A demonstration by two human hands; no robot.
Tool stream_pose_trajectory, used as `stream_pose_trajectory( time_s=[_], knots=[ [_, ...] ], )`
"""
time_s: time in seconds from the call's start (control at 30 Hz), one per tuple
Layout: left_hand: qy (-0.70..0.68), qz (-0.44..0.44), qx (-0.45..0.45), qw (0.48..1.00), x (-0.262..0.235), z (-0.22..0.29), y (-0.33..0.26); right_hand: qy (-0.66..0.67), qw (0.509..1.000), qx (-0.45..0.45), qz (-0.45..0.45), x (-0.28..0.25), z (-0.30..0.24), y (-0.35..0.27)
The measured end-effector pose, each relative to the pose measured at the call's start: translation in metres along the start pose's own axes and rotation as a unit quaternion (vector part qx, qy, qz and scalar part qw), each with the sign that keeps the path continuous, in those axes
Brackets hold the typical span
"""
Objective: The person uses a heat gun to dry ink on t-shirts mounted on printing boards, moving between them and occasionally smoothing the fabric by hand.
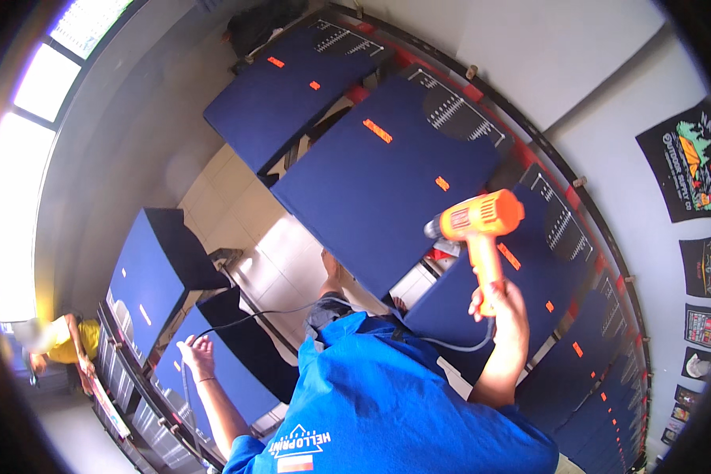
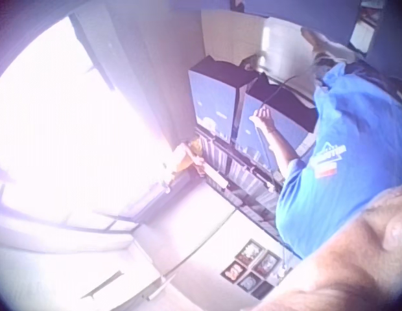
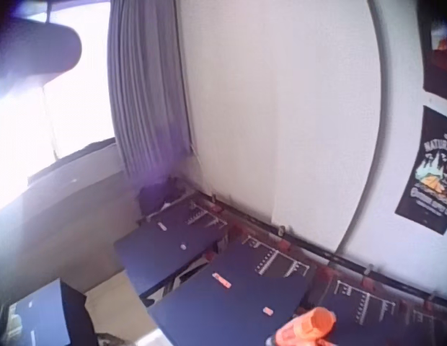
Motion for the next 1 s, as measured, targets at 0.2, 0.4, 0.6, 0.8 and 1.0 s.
stream_pose_trajectory(
  time_s=[0.2, 0.4, 0.6, 0.8, 1.0],
  knots=[
    [-0.009, -0.006, 0.109, 0.994, 0.029, 0.153, 0.080, -0.008, 0.995, 0.024, -0.093, 0.132, 0.010, 0.082],
    [-0.006, -0.076, 0.124, 0.989, 0.102, 0.233, 0.148, -0.081, 0.996, -0.023, -0.042, 0.217, -0.024, 0.179],
    [0.026, -0.068, 0.053, 0.996, 0.108, 0.192, 0.226, -0.137, 0.989, -0.032, 0.054, 0.238, -0.041, 0.243],
    [0.048, -0.032, -0.004, 0.998, 0.094, 0.125, 0.244, -0.172, 0.982, -0.029, 0.069, 0.237, -0.038, 0.269],
    [0.036, 0.039, 0.078, 0.996, 0.090, 0.098, 0.223, -0.165, 0.982, -0.021, 0.086, 0.237, -0.029, 0.280]
  ],
)
Point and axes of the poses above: each hand's wrist, its own y-axis towards the middle knuckle, its own x-axis out of the palm, z = x × y, the point moved 4 cm from there along y, towards the middle knuckle, and after that the axes turned 7 degrees about -x, right-handed, at the moved point
